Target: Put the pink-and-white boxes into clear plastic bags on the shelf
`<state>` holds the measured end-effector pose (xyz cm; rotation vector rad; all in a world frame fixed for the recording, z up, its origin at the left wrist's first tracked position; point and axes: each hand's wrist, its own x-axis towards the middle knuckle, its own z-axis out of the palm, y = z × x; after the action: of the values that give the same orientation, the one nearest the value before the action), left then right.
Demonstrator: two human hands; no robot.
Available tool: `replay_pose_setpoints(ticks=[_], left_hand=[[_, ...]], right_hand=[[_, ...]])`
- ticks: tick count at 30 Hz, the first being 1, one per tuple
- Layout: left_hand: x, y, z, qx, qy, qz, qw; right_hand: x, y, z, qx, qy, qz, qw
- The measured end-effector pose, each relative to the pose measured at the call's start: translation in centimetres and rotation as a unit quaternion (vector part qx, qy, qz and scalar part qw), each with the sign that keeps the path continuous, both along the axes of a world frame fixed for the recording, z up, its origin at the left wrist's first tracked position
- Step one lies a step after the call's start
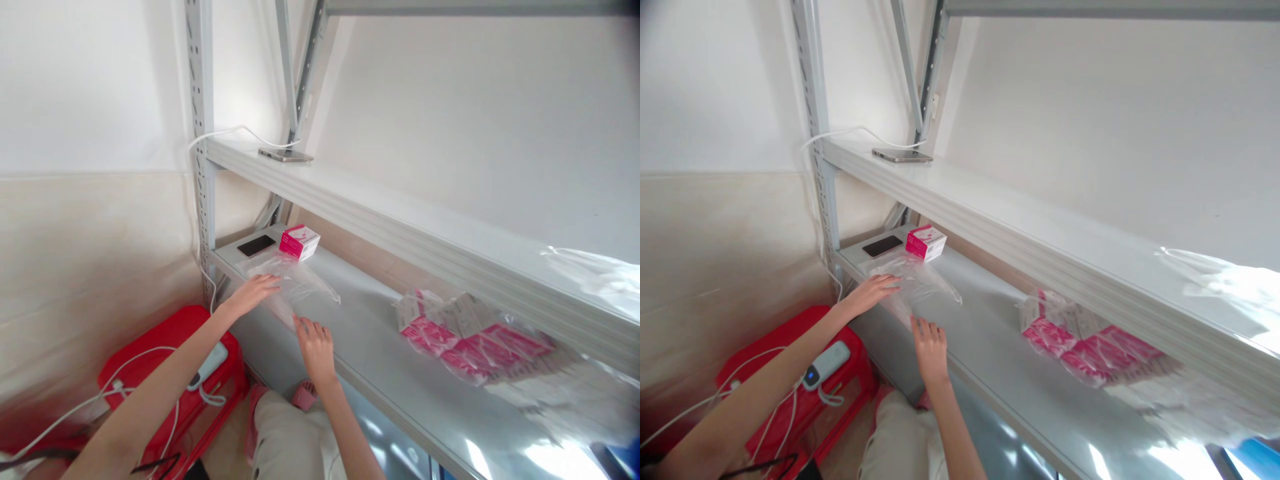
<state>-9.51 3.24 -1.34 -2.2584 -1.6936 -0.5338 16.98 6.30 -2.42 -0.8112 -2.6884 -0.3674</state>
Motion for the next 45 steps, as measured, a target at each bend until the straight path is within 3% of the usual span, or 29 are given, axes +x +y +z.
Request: replay_pose_setpoints(ticks=[6, 10, 12, 14, 15, 17, 20, 22, 28, 35, 40, 45], left_hand=[[-1.2, 0.1, -1.6, -0.037, 0.080, 0.032, 0.996], [-1.3, -1.4, -1.8, 0.038, 0.009, 0.072, 0.997], [-1.8, -1.7, -1.7, 0.105, -0.071, 0.175, 0.976], [-2.6, -1.3, -1.5, 0.141, -0.146, 0.313, 0.928], [-3.1, -0.9, -1.4, 0.131, -0.165, 0.367, 0.906], [-4.1, 0.1, -1.1, 0.056, -0.172, 0.421, 0.889], [-5.0, 1.4, -0.4, -0.059, -0.169, 0.418, 0.891], [-5.1, 1.8, 0.0, -0.076, -0.183, 0.413, 0.889], [-5.2, 2.0, 0.5, -0.059, -0.232, 0.408, 0.881], [-7.9, 2.5, 0.0, 0.040, -0.389, 0.381, 0.838], [-9.2, 2.6, -1.5, 0.043, -0.396, 0.413, 0.819], [-9.5, 2.0, -3.2, 0.036, -0.380, 0.414, 0.826]], right_hand=[[-0.2, 0.7, -0.9, -0.006, -0.034, 0.015, 0.999], [-0.2, 1.0, -0.9, -0.021, 0.009, 0.015, 1.000], [-0.3, 1.1, -0.6, -0.035, 0.044, 0.014, 0.998], [-0.5, 1.1, -0.3, -0.047, 0.070, 0.019, 0.996], [-0.6, 1.1, -0.2, -0.050, 0.077, 0.022, 0.996], [-0.8, 1.1, -0.1, -0.053, 0.079, 0.027, 0.995], [-0.9, 0.9, 0.0, -0.052, 0.069, 0.025, 0.996], [-0.9, 0.8, 0.1, -0.054, 0.060, 0.020, 0.997], [-0.7, 0.8, 0.4, -0.057, 0.042, 0.013, 0.997], [-1.9, 1.0, 1.5, -0.051, 0.038, 0.008, 0.998], [-3.8, 0.5, 2.2, -0.041, 0.015, 0.002, 0.999], [-4.7, -0.4, 2.1, -0.022, 0.007, 0.010, 1.000]])
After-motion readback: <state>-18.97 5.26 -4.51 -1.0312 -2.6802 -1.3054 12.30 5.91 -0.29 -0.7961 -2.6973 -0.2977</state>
